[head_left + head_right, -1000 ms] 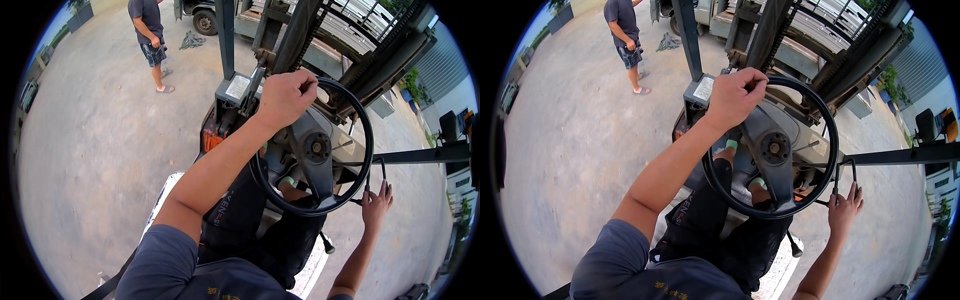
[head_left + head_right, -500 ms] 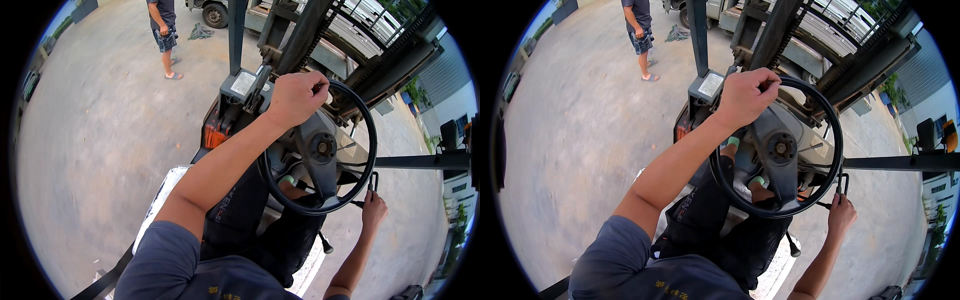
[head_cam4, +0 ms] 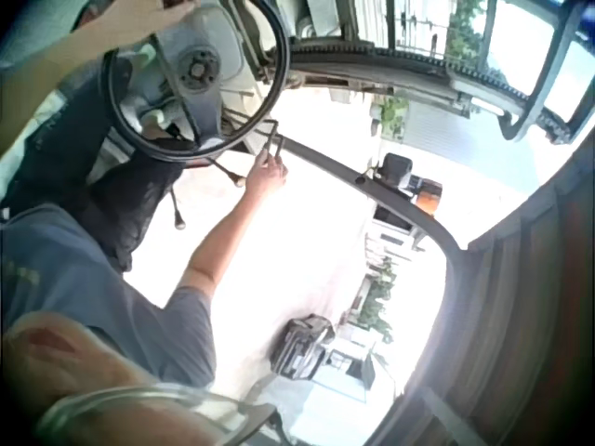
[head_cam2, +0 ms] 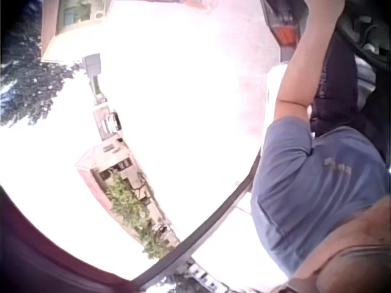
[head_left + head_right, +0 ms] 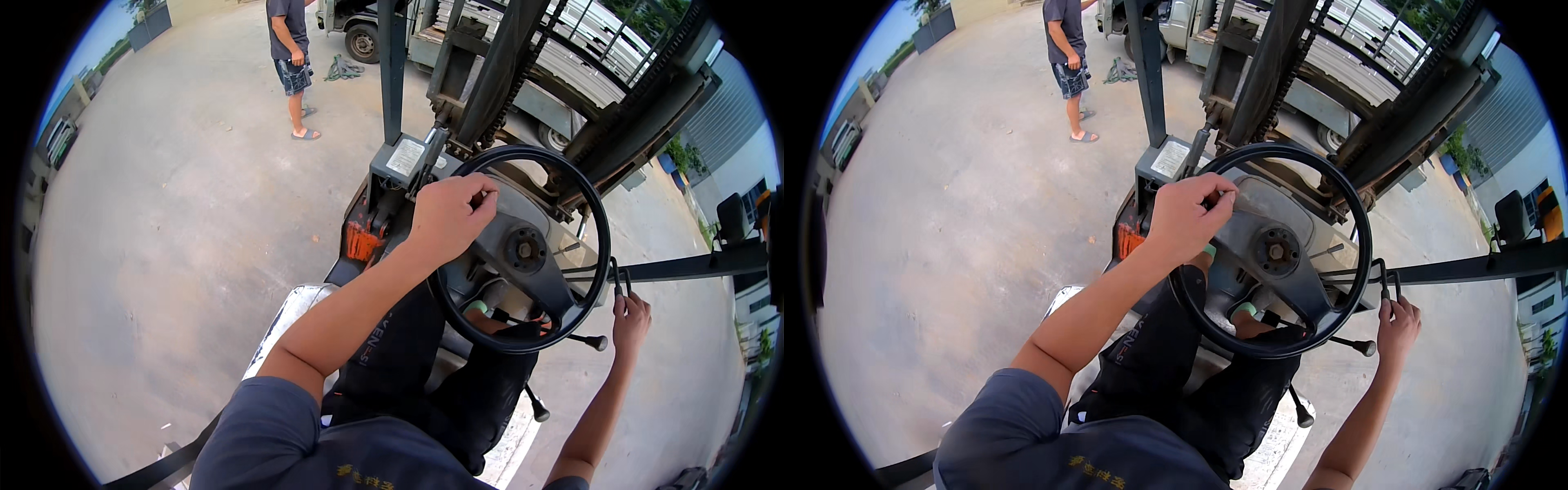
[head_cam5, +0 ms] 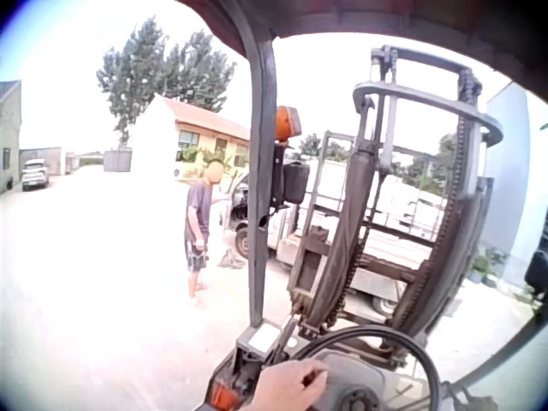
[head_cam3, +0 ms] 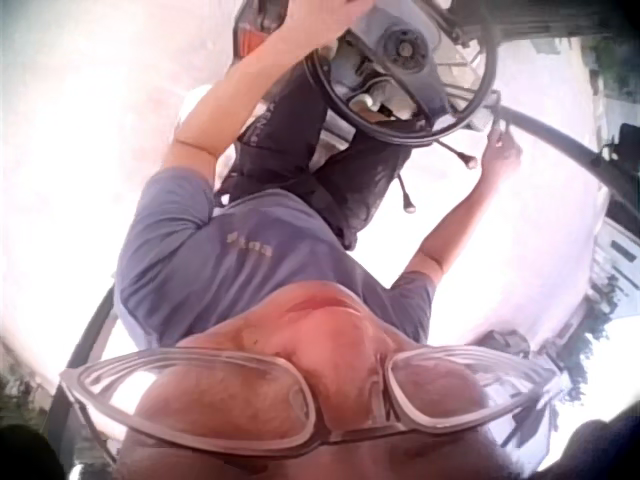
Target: The person operates a forklift by using the steering wheel and control levers to navigate through an outdoor industrial yard, past a truck and pallets, and into a workshop building.
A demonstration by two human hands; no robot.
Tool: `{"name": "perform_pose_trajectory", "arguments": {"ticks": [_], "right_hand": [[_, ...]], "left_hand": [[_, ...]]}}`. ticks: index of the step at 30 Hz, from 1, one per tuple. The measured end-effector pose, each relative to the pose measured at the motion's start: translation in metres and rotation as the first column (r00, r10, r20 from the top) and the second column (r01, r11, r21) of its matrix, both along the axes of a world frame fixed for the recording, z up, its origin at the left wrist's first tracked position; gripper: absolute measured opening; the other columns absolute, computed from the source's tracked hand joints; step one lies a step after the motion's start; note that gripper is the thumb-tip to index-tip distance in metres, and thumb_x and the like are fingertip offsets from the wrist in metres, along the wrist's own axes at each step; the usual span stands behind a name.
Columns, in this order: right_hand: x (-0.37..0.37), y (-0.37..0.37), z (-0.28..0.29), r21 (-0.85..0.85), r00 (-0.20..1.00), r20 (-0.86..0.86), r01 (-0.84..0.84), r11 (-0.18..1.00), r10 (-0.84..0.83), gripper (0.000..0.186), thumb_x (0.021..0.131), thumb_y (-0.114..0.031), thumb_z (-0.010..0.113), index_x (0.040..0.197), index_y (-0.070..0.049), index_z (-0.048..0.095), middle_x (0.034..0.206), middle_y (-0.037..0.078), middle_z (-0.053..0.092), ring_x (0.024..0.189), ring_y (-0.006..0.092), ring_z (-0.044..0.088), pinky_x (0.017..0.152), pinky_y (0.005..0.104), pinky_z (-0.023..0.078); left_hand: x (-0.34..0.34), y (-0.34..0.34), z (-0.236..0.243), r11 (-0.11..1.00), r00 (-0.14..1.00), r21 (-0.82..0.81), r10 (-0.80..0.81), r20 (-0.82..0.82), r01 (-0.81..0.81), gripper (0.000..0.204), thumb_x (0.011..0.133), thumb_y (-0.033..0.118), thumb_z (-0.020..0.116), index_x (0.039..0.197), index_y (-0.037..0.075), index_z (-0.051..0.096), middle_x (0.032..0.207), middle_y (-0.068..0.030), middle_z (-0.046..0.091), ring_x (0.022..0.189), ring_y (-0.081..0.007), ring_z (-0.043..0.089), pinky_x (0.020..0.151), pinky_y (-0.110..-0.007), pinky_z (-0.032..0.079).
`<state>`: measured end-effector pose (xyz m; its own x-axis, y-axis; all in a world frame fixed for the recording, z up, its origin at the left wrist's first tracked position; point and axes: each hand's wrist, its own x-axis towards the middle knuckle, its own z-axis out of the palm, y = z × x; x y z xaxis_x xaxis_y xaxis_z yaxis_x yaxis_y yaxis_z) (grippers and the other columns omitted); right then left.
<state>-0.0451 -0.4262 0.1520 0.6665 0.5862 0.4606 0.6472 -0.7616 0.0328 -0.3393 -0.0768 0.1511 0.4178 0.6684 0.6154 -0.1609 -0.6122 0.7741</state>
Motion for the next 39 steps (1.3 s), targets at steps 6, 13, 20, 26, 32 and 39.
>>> {"name": "perform_pose_trajectory", "arguments": {"ticks": [6,13,20,26,32,39], "right_hand": [[0.008,-0.066,0.048,0.181,0.997,0.072,-0.007,0.983,-0.006,0.033,0.104,-0.026,0.058,0.099,0.001,0.075,0.111,0.018,0.075,0.110,0.0371,0.068,0.093,0.0467,0.053],[0.024,-0.061,0.030,0.205,0.983,0.162,-0.118,0.972,0.085,0.041,0.107,-0.033,0.054,0.089,-0.001,0.072,0.092,0.020,0.072,0.092,0.0422,0.068,0.078,0.0524,0.053],[-0.124,-0.089,0.035,0.020,0.989,0.147,0.011,1.000,-0.013,0.062,0.107,-0.053,0.048,0.090,-0.003,0.081,0.081,0.021,0.076,0.069,0.0419,0.073,0.060,0.0482,0.059],[-0.178,-0.121,0.083,0.076,0.999,-0.034,0.042,0.996,-0.040,0.054,0.110,-0.048,0.042,0.109,-0.011,0.081,0.089,0.015,0.079,0.080,0.0338,0.075,0.066,0.0477,0.057],[-0.039,0.143,0.012,0.254,0.900,0.121,-0.435,0.864,0.418,0.040,0.099,-0.029,0.060,0.069,-0.004,0.069,0.079,0.014,0.071,0.085,0.0367,0.071,0.070,0.0491,0.054],[-0.062,0.225,0.036,0.319,0.652,0.108,-0.738,0.594,0.751,0.055,0.091,-0.052,0.061,0.061,-0.008,0.072,0.069,0.012,0.068,0.078,0.0321,0.070,0.074,0.0463,0.054]], "left_hand": [[-0.056,-0.162,0.024,0.944,0.943,0.125,-0.280,-0.179,0.304,0.006,0.087,0.011,0.075,0.092,0.011,0.074,0.072,-0.0066,0.064,0.068,-0.0270,0.064,0.062,-0.039,0.051],[0.073,-0.249,0.046,0.746,0.848,0.417,-0.386,-0.363,0.518,0.013,0.084,0.015,0.069,0.075,0.007,0.064,0.059,-0.0102,0.060,0.063,-0.0327,0.067,0.059,-0.046,0.050],[0.130,-0.159,0.100,0.656,0.801,0.723,0.304,-0.516,0.217,0.026,0.083,0.031,0.072,0.101,0.013,0.080,0.100,-0.0059,0.078,0.103,-0.0294,0.071,0.092,-0.048,0.045],[0.049,-0.085,0.095,0.967,0.955,0.253,0.105,-0.279,-0.032,0.013,0.083,0.020,0.066,0.083,0.013,0.077,0.080,-0.0137,0.074,0.083,-0.0353,0.073,0.075,-0.048,0.055],[-0.176,-0.030,0.064,0.914,0.905,0.043,0.405,-0.129,-0.403,0.011,0.093,0.013,0.069,0.097,0.003,0.074,0.073,-0.0133,0.069,0.063,-0.0258,0.067,0.060,-0.034,0.050],[-0.213,-0.227,0.020,0.799,0.759,0.055,0.588,-0.278,-0.599,0.009,0.099,0.002,0.062,0.103,-0.004,0.069,0.086,-0.0062,0.066,0.074,-0.0136,0.058,0.065,-0.027,0.045]]}}
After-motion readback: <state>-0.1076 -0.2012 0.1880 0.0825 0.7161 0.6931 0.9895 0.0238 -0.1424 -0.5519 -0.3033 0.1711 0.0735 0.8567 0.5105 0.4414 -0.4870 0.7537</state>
